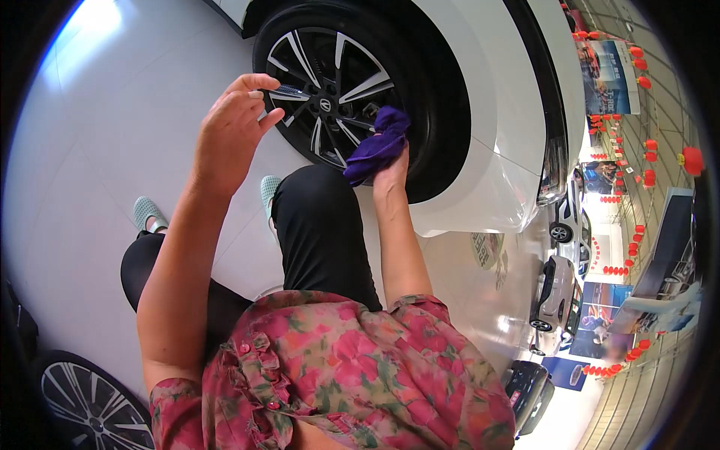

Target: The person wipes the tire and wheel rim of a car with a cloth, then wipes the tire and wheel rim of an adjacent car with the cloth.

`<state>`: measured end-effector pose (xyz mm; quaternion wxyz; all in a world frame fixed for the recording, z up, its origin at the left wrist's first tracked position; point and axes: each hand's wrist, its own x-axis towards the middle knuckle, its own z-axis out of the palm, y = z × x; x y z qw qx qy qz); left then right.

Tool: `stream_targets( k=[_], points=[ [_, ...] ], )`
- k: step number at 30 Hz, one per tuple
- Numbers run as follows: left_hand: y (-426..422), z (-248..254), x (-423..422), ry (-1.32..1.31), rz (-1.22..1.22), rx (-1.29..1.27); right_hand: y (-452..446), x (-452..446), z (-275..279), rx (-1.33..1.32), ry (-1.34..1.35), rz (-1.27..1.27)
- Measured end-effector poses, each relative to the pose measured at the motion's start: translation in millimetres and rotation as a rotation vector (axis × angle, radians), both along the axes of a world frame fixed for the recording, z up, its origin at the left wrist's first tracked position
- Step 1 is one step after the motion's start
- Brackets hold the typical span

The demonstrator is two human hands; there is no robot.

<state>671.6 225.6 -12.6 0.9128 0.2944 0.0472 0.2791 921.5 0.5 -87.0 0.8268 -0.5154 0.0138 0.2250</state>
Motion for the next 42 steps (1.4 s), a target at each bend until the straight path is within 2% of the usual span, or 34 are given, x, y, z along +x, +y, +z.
stream_targets(
  k=[4,7,10,13,14,18,19,21,22,25,26,29,33,34,37,42],
  points=[
    [3.2,0.0,3.2,0.007,0.056,-0.044,-1.9,-8.8,-18.2,0.02,0.091,-0.095],
    [9.0,-2.0,1.8,0.051,0.131,-0.062,-28.6,-11.1,-67.3,-0.195,0.159,-0.073],
    [12.5,-8.6,4.0,0.055,0.163,-0.1,-57.1,-10.9,-116.1,-0.136,0.344,-0.061],
    [9.0,-7.7,7.8,0.112,0.165,-0.119,-61.4,-7.1,-115.7,-0.08,0.382,-0.164],
    [7.1,-7.9,8.8,0.131,0.161,-0.118,-68.5,8.0,-125.9,-0.058,0.357,-0.108],
    [5.7,-14.3,12.1,0.123,0.145,-0.105,-64.8,39.1,-117.9,-0.055,0.396,-0.103],
    [6.1,-15.6,13.9,0.12,0.16,-0.103,-65.4,43.6,-112.1,-0.01,0.336,-0.095],
    [8.7,-17.9,15.5,0.118,0.196,-0.093,-43.3,33.2,-60.5,0.084,0.221,-0.074],
    [10.6,-18.6,16.2,0.126,0.189,-0.119,-37.6,23.5,-24.0,0.039,0.183,0.056],
    [10.6,-19.8,21.9,0.127,0.162,-0.148,-25.0,11.4,9.0,-0.089,0.245,-0.016],
    [8.8,-19.2,21.9,0.115,0.162,-0.124,-29.9,15.0,9.9,-0.068,0.229,0.194],
    [7.5,-17.0,20.4,0.129,0.177,-0.086,-41.9,16.5,-27.0,-0.06,0.121,0.009],
    [14.5,-24.7,24.3,0.137,0.142,-0.166,-64.6,14.7,-91.4,-0.017,0.283,-0.119],
    [15.1,-25.8,25.5,0.132,0.142,-0.17,-65.5,9.5,-95.9,-0.102,0.368,-0.186],
    [15.2,-23.0,24.0,0.139,0.151,-0.184,-71.1,1.9,-97.6,-0.071,0.462,-0.108],
    [13.7,-23.3,23.7,0.112,0.159,-0.128,-70.4,26.1,-70.9,-0.133,0.347,-0.039]
  ],
)
